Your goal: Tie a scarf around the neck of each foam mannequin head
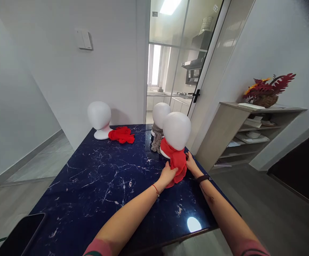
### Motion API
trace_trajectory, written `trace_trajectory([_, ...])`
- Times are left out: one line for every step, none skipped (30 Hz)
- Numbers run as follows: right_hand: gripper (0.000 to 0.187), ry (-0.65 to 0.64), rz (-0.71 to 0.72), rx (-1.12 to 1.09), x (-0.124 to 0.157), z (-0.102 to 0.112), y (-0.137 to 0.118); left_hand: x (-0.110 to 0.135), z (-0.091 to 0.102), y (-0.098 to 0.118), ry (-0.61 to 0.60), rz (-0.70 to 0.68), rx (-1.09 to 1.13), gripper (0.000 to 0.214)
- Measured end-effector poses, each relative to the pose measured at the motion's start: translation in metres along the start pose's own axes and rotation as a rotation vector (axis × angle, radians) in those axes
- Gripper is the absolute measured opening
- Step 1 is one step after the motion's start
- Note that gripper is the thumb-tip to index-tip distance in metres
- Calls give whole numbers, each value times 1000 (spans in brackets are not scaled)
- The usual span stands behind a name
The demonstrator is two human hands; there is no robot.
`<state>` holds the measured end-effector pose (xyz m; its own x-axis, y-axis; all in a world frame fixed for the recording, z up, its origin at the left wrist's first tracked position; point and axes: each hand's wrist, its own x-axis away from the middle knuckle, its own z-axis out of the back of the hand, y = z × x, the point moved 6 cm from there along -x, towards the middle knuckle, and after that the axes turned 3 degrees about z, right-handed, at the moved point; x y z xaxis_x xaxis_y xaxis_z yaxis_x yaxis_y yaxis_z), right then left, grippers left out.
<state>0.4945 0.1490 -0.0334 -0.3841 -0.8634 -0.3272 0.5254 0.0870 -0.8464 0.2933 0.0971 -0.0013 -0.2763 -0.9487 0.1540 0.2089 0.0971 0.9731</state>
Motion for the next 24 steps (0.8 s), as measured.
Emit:
trace_trajectory([79,30,-53,-15,12,8,1,5,-5,2,-46,-13,11,46])
trace_trajectory([76,70,-101,-18,27,17,-1,9,-8,4,-81,-33,19,39])
trace_trajectory([73,122,-126,-6,44,27,-5,13,-8,7,-101,-59,23,33])
trace_trajectory([70,175,-118,17,62,35,-14,18,-5,8,-108,-88,23,30])
trace_trajectory([66,220,-84,45,81,41,-27,23,2,9,-103,-121,21,29])
trace_trajectory([62,248,-24,75,100,43,-44,29,13,10,-88,-156,16,28])
trace_trajectory([55,224,53,89,118,40,-64,35,27,10,-66,-190,11,29])
trace_trajectory([46,149,122,71,135,31,-86,42,42,9,-49,-223,3,28])
trace_trajectory([37,12,169,30,149,15,-107,50,60,7,-23,-248,-10,26])
trace_trajectory([30,-161,212,-15,163,-5,-128,57,79,4,2,-266,-22,24])
trace_trajectory([26,-319,262,-50,175,-26,-150,64,99,2,34,-288,-43,23])
trace_trajectory([23,-452,320,-68,185,-46,-170,72,120,1,87,-343,-108,22])
trace_trajectory([21,-555,371,-74,191,-67,-189,79,140,0,132,-383,-165,23])
trace_trajectory([20,-633,416,-67,195,-87,-204,85,159,-3,159,-405,-215,24])
trace_trajectory([19,-688,452,-54,196,-107,-217,90,177,-6,202,-418,-268,24])
trace_trajectory([18,-728,474,-42,196,-127,-226,94,195,-9,240,-431,-312,25])
trace_trajectory([17,-758,488,-30,194,-147,-233,98,211,-12,288,-441,-346,25])
trace_trajectory([16,-774,492,-19,192,-165,-237,102,226,-16,338,-449,-371,25])
trace_trajectory([15,-780,489,-7,190,-182,-240,106,238,-20,387,-451,-383,25])
trace_trajectory([15,-777,481,7,189,-197,-240,109,249,-24,432,-444,-381,25])
trace_trajectory([15,-764,473,25,188,-208,-240,111,257,-28,471,-428,-366,24])
trace_trajectory([15,-739,467,41,188,-216,-239,113,264,-32,503,-406,-338,22])
trace_trajectory([16,-708,461,48,188,-222,-238,115,267,-36,526,-376,-300,21])
trace_trajectory([16,-681,454,42,188,-224,-236,116,269,-39,545,-349,-255,20])
